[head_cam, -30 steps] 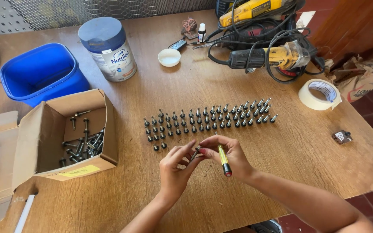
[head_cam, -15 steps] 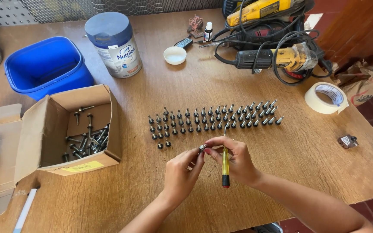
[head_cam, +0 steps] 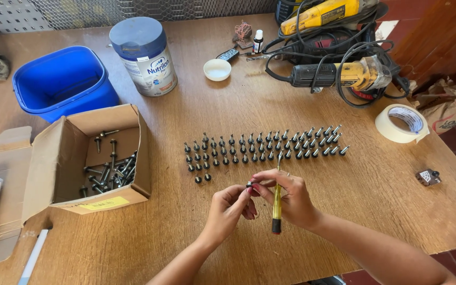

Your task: Assembling small metal fasteners by picking screws from a box and using a screwdriver to adjust or attach components.

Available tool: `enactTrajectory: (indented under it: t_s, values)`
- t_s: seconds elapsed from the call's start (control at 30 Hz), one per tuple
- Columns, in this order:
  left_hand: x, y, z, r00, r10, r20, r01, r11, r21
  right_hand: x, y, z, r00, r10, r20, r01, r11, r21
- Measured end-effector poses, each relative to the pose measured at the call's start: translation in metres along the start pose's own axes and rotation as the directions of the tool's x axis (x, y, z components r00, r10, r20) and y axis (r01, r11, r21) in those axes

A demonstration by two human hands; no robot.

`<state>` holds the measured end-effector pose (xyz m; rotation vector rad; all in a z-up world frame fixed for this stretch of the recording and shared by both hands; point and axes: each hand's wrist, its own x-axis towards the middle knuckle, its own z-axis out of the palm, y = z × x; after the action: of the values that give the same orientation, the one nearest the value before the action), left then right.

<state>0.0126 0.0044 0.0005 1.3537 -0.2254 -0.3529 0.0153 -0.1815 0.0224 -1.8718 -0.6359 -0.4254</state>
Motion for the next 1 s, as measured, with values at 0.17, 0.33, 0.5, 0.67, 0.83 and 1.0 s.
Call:
enactTrajectory:
  t_s: [0.17,0.33,0.5,0.67,0.83,1.0]
  values:
    - [0.005,-0.008,-0.004,1.0,-0.001,0.002,0.001,0.994,-0.112,-0.003,-0.001,-0.005,1.0,-0.025,-0.004,0.026,0.996,0.082]
    - [0.005,0.0,-0.006,0.995,-0.073,-0.066,0.061,0.984,-0.166,-0.004,-0.007,-0.005,1.0,0.011,0.015,-0.012,0.994,0.104]
    - [0.005,0.0,-0.007,0.989,-0.123,-0.081,0.102,0.969,-0.226,-0.004,-0.008,-0.001,0.996,0.091,-0.007,-0.09,0.991,0.096]
    - [0.002,0.004,-0.004,0.99,-0.122,-0.07,0.104,0.97,-0.22,-0.003,-0.002,-0.001,0.998,0.061,0.017,-0.062,0.994,0.09]
    - [-0.001,0.003,-0.003,0.994,-0.099,-0.055,0.085,0.974,-0.212,-0.008,0.0,0.002,0.995,0.104,-0.001,-0.104,0.994,0.016]
    - [0.002,-0.001,-0.004,0.994,-0.108,-0.022,0.098,0.956,-0.276,-0.005,0.006,0.0,0.999,-0.017,-0.028,0.015,0.997,-0.07]
